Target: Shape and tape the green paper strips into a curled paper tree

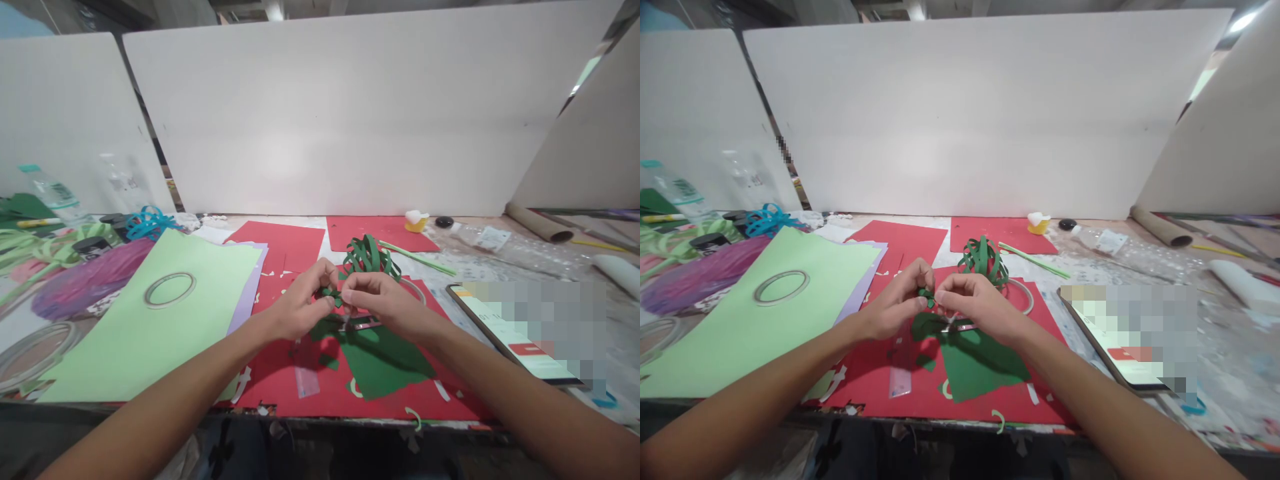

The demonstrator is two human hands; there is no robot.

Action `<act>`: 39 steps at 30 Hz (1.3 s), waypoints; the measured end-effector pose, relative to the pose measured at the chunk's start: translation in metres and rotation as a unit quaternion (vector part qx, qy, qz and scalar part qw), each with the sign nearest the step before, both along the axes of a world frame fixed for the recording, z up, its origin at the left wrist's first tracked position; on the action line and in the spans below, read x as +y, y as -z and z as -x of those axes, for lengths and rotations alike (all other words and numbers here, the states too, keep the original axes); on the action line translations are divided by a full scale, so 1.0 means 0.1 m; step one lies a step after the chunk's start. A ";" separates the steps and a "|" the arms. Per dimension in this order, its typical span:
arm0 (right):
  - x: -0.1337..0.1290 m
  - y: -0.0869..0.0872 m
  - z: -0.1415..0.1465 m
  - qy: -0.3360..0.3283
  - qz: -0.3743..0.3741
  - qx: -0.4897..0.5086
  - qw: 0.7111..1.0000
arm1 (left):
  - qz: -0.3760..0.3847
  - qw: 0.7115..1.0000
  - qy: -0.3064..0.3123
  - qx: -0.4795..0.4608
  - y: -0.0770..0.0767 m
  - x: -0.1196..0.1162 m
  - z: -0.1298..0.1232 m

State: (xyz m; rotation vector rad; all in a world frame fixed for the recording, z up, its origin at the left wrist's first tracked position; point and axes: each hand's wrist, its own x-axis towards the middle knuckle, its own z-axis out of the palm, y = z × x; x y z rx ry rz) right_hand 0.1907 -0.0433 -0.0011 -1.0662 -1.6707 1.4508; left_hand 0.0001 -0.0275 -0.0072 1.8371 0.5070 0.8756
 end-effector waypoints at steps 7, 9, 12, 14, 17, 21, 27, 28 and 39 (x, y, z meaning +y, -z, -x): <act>-0.01 0.01 0.00 -0.020 -0.002 0.019 1.000 | -0.004 1.000 0.028 -0.013 -0.02 -0.01 -0.01; 0.00 0.02 0.00 -0.022 0.004 0.021 1.000 | -0.012 1.000 0.020 -0.007 -0.01 -0.01 -0.01; 0.01 0.06 0.01 -0.026 0.008 0.032 0.999 | -0.025 1.000 0.009 0.009 -0.01 -0.03 -0.02; 0.02 0.08 0.01 -0.029 0.013 0.045 0.998 | -0.022 1.000 0.016 0.015 -0.01 -0.04 -0.02; 0.02 0.05 0.01 -0.035 0.017 0.071 0.997 | -0.018 1.000 0.010 0.020 0.00 -0.02 0.00; 0.01 -0.07 -0.04 0.005 -0.007 0.077 0.997 | 0.009 0.999 -0.035 0.002 0.03 0.10 0.05; 0.06 -0.05 -0.10 0.085 -0.162 -0.186 0.965 | 0.235 0.961 0.049 -0.135 0.03 0.20 0.06; 0.07 -0.01 -0.09 0.089 -0.191 -0.223 0.952 | 0.253 0.956 0.052 -0.142 0.02 0.21 0.05; 0.06 0.02 0.00 0.042 -0.091 -0.100 0.990 | 0.077 0.994 -0.071 0.029 0.11 0.17 0.02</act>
